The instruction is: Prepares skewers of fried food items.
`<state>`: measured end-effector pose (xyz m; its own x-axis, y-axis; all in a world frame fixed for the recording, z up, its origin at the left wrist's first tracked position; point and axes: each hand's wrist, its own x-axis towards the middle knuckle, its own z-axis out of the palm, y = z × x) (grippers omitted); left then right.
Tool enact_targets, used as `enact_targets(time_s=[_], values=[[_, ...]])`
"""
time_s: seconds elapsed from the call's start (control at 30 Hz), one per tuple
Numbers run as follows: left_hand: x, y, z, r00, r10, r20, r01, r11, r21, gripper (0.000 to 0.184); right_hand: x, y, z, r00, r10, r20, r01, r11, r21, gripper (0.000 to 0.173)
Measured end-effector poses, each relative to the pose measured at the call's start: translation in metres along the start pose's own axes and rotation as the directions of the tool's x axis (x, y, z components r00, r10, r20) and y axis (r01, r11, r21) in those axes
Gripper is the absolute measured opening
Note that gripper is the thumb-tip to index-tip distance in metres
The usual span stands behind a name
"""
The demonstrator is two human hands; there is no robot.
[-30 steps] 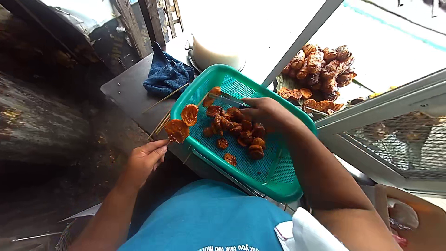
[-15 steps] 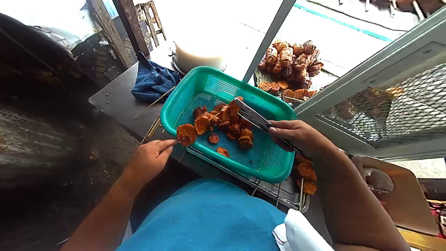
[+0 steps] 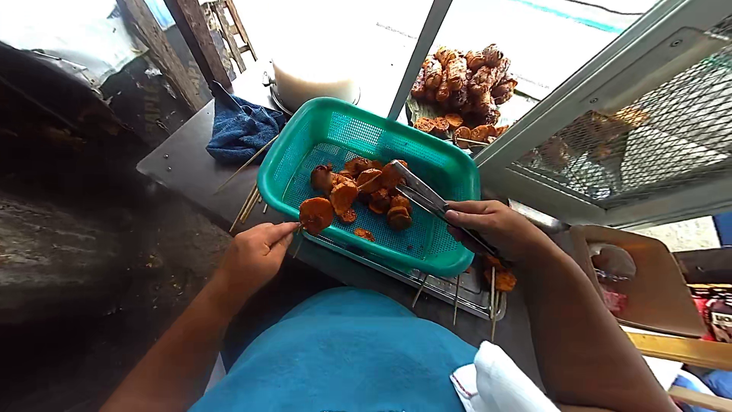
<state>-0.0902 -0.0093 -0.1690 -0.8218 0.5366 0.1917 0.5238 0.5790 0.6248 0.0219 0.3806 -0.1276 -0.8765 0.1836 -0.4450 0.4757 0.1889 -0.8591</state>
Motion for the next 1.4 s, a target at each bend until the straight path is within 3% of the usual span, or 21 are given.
enact_targets(time_s=[0.17, 0.3, 0.4, 0.47, 0.57, 0.67, 1.07, 1.27, 1.4], values=[[0.003, 0.001, -0.003, 0.998, -0.022, 0.061, 0.022, 1.0, 0.004, 0.029, -0.006, 0.013, -0.001, 0.998, 0.001, 0.061, -0.008, 0.992, 0.124, 0.031], [0.006, 0.0, -0.001, 0.995, -0.044, 0.091, 0.048, 0.998, -0.039, 0.029, -0.01, 0.022, 0.003, 0.999, -0.03, 0.024, 0.028, 0.995, 0.093, 0.031], [0.008, -0.005, -0.002, 0.994, -0.03, 0.104, 0.036, 0.998, -0.055, 0.028, -0.013, 0.018, 0.01, 0.995, -0.081, -0.064, 0.07, 0.984, -0.162, 0.037], [0.013, -0.006, -0.006, 0.992, -0.04, 0.117, 0.043, 0.999, -0.022, 0.028, -0.007, 0.013, 0.012, 0.978, -0.155, -0.137, 0.088, 0.911, -0.404, 0.037], [0.024, -0.007, -0.008, 0.993, -0.02, 0.115, 0.012, 0.998, 0.068, 0.029, 0.01, 0.007, 0.015, 0.965, -0.214, -0.153, 0.041, 0.696, -0.717, 0.039], [0.032, -0.006, -0.011, 0.994, 0.005, 0.108, -0.017, 0.994, 0.106, 0.029, 0.021, 0.01, 0.023, 0.971, -0.202, -0.128, -0.015, 0.48, -0.877, 0.04], [0.027, -0.014, -0.02, 0.993, 0.033, 0.112, -0.046, 0.993, 0.112, 0.029, -0.004, -0.014, 0.035, 0.979, -0.102, -0.176, -0.15, 0.227, -0.962, 0.047], [0.04, 0.0, -0.01, 0.974, 0.121, 0.192, -0.163, 0.961, 0.223, 0.03, -0.021, -0.024, 0.039, 0.948, -0.243, -0.206, -0.158, 0.202, -0.967, 0.044], [0.063, 0.018, 0.003, 0.955, 0.005, 0.296, -0.121, 0.919, 0.375, 0.032, 0.005, -0.021, 0.053, 0.948, -0.174, -0.267, -0.23, 0.205, -0.951, 0.046]])
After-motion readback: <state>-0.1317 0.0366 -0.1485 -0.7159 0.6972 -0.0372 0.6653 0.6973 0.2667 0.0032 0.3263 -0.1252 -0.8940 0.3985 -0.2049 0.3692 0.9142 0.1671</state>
